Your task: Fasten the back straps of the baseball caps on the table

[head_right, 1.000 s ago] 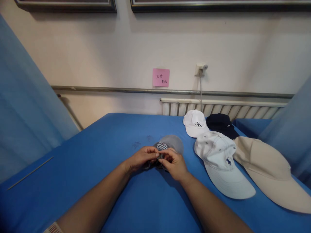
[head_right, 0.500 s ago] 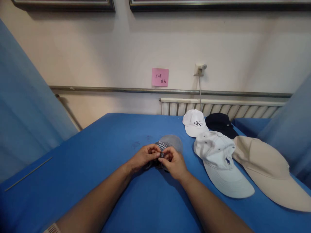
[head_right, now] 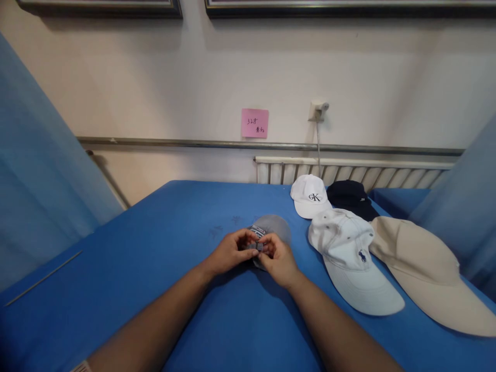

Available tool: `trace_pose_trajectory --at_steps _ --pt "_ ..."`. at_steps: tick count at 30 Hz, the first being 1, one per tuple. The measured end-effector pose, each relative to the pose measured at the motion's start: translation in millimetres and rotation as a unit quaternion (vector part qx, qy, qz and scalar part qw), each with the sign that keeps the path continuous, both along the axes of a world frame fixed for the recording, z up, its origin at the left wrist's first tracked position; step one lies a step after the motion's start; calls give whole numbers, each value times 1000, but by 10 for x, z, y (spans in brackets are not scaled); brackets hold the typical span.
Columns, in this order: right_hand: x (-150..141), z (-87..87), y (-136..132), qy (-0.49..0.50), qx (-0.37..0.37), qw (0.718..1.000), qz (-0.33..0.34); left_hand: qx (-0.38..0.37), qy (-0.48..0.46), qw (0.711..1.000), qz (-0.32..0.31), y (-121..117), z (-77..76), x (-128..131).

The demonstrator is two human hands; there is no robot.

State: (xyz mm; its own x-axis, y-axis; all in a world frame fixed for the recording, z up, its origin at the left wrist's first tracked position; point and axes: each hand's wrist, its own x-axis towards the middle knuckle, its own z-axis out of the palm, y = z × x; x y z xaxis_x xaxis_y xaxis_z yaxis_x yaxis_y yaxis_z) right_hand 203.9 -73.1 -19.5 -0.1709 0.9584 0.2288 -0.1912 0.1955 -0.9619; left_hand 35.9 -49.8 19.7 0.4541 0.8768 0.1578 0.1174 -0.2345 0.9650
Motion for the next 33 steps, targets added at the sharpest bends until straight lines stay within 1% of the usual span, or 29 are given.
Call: trace_pose_trajectory --at_steps 3,7,10,12,15,18,25,30,33 --pt "30 40 -2 15 -16 1000 -5 62 46 997 16 -27 19 14" --pt "68 83 17 -21 -49 998 -41 118 103 987 32 -54 37 21" --pt "61 80 37 -33 -67 996 -45 152 137 978 29 -71 60 20" --pt "43 64 48 -21 -67 997 -37 177 151 972 19 -83 83 19" --pt "16 42 53 -4 -42 998 -40 210 169 963 3 -97 117 15" --pt "10 50 46 -1 -21 998 -54 222 198 955 6 -104 140 5" --pt "78 116 21 12 -63 996 -55 218 219 951 15 -113 166 3" --pt "110 74 30 64 -79 994 -47 211 214 954 14 -118 183 5" --pt "122 44 43 68 -83 993 -41 211 212 954 10 -122 196 0"
